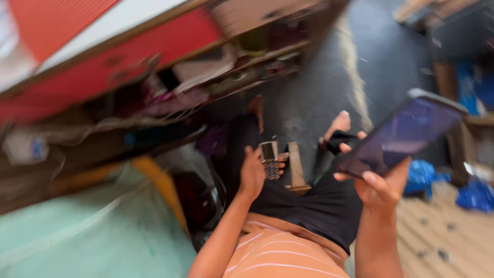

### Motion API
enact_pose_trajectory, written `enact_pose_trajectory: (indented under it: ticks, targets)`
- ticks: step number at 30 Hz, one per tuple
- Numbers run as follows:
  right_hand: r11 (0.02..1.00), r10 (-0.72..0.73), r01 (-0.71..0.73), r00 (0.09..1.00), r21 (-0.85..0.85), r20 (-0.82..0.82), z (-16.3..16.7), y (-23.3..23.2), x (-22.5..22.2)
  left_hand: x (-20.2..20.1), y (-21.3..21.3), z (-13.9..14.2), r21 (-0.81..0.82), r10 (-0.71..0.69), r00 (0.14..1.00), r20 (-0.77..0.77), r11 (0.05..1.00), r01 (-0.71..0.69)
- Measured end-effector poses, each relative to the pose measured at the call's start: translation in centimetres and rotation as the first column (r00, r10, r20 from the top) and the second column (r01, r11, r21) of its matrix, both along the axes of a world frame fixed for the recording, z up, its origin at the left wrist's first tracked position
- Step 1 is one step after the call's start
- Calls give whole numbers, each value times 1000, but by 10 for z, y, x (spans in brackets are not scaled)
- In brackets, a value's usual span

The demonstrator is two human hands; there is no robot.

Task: The person uses a hot air gun to apply heat to the edge of a disassembled mobile phone. They then place the phone down and handle a smartphone briefly before returning to the workbench to manipulate the phone's internal components and camera module by hand.

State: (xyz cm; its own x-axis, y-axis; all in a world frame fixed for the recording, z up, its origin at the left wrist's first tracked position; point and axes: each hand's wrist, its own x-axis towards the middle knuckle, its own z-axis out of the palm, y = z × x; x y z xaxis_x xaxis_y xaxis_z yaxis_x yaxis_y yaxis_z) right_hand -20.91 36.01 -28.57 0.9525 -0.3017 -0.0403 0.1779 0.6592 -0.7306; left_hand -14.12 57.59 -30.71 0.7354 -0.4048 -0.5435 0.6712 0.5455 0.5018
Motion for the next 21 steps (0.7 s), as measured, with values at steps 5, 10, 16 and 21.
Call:
enact_pose_trajectory:
  ticks: [5, 10, 16, 21]
  targets:
    - [996, 86, -87, 996, 8, 32, 18, 54, -7, 20, 43, -10, 265, 93, 984, 154, 955, -132]
    - [996, 89, -89, 996, 27, -23, 20, 78, -10, 101, 76, -25, 638, -16, 836, 548, 655, -405]
    - [995, 88, -94, 989, -40, -121, -2, 78, -8, 204, 77, -49, 716, -291, 679, 674, 33, -697]
    - [994, 71, -82, 986, -66, -150, -24, 70, -6, 252, 74, -52, 673, -537, 734, 415, -362, -645]
